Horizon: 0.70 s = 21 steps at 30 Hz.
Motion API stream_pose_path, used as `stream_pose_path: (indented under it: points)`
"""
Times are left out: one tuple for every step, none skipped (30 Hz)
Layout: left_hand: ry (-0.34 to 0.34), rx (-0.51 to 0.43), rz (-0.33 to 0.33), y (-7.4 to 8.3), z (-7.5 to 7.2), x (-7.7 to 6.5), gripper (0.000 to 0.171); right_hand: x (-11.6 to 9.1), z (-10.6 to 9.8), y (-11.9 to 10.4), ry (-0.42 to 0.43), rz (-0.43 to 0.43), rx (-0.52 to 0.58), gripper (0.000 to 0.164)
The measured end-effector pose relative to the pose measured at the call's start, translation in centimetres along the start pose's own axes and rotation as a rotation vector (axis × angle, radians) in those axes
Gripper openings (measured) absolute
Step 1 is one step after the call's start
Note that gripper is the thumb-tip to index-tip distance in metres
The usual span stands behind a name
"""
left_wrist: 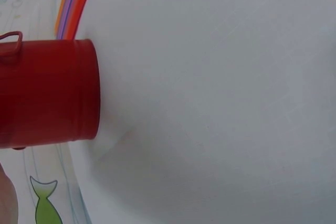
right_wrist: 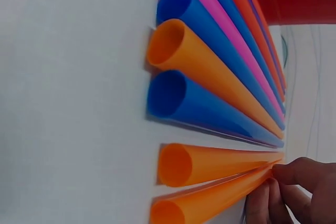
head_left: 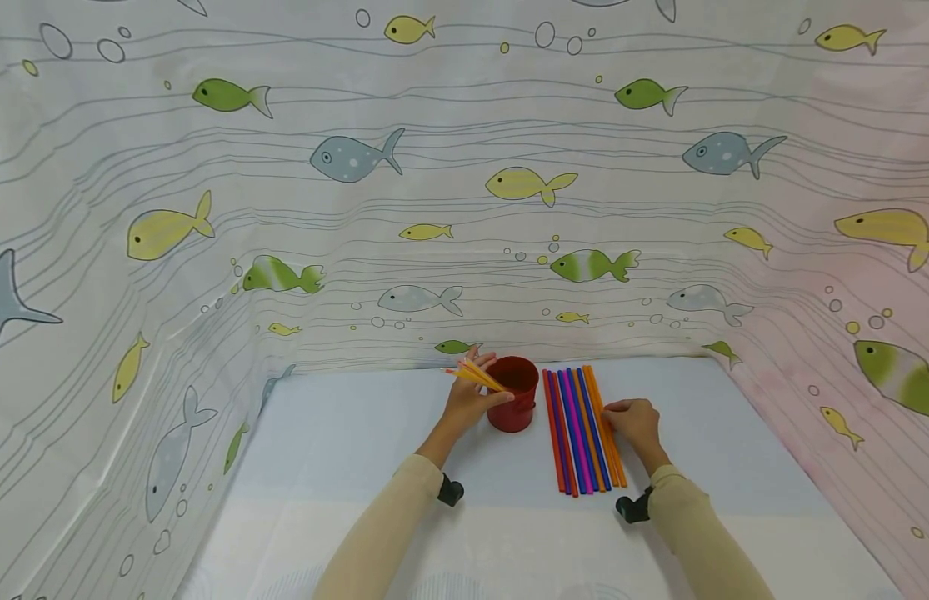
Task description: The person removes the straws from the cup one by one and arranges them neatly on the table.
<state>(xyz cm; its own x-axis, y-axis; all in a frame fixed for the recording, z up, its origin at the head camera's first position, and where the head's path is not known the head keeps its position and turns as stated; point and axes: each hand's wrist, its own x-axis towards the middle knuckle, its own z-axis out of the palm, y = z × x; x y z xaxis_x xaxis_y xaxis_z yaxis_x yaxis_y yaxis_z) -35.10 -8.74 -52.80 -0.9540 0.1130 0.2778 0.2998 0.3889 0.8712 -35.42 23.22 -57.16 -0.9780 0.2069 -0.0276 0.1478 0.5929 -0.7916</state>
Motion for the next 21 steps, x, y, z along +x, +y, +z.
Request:
stream_pose_path:
  points:
    - [0.001,0.001,0.001,0.0,0.0,0.0,0.070,0.0,0.0,0.0,0.002,0.002,0.000,0.021]
    - [0.003,0.002,0.006,0.0,0.0,0.0,0.070,-0.1,0.0,0.0,0.002,0.002,0.001,0.021]
    - [0.005,0.003,0.006,0.0,0.0,-0.1,0.069,-0.1,0.0,0.0,0.003,0.002,0.001,0.021]
    - [0.006,0.002,0.003,0.1,0.0,-0.1,0.069,-0.1,0.0,0.0,0.005,0.003,0.003,0.022]
    - [0.006,-0.001,0.004,0.1,0.0,-0.1,0.069,-0.1,0.0,-0.1,0.007,0.006,0.003,0.022]
    - [0.007,-0.004,0.004,0.1,0.0,-0.2,0.069,-0.2,0.0,-0.2,0.008,0.001,0.006,0.023]
    - [0.007,-0.007,0.004,0.1,0.0,-0.2,0.069,-0.2,-0.1,-0.3,0.012,-0.002,0.004,0.023]
    - [0.008,-0.007,0.005,0.2,0.0,-0.2,0.070,-0.2,-0.1,-0.5,0.017,-0.013,0.004,0.024]
    - [0.008,-0.008,0.003,0.2,0.0,-0.2,0.070,-0.2,-0.2,-0.8,0.027,-0.027,0.005,0.024]
    - [0.009,-0.012,0.005,0.2,0.0,-0.3,0.070,-0.2,-0.3,-1.1,0.039,-0.046,0.005,0.024]
    - [0.010,-0.010,0.008,0.2,0.0,-0.3,0.070,-0.2,-0.3,-1.4,0.056,-0.079,-0.001,0.024]
    - [0.010,-0.009,0.007,0.1,0.0,-0.3,0.070,-0.1,-0.4,-1.7,0.075,-0.117,-0.008,0.024]
    - [0.010,-0.009,0.008,0.1,0.0,-0.3,0.070,0.0,-0.5,-2.1,0.093,-0.154,-0.016,0.024]
    - [0.010,-0.009,0.008,0.1,0.1,-0.3,0.070,0.1,-0.5,-2.4,0.110,-0.191,-0.021,0.024]
    - [0.011,-0.012,0.006,0.0,0.1,-0.3,0.070,0.1,-0.6,-2.8,0.121,-0.224,-0.026,0.025]
    - [0.011,-0.013,0.005,0.0,0.1,-0.3,0.070,0.2,-0.6,-3.3,0.129,-0.255,-0.027,0.025]
    - [0.010,-0.012,-0.001,0.0,0.1,-0.3,0.070,0.3,-0.5,-3.7,0.133,-0.286,-0.027,0.026]
    - [0.009,-0.015,-0.008,0.0,0.1,-0.3,0.070,0.3,-0.5,-4.1,0.129,-0.303,-0.017,0.027]
    - [0.008,-0.015,-0.011,0.0,0.1,-0.2,0.070,0.3,-0.5,-4.6,0.123,-0.316,-0.005,0.028]
    - [0.007,-0.015,-0.014,0.0,0.1,-0.2,0.070,0.3,-0.4,-5.0,0.116,-0.326,0.011,0.029]
    - [0.005,-0.014,-0.018,0.0,0.1,-0.2,0.070,0.3,-0.3,-5.4,0.106,-0.335,0.031,0.029]
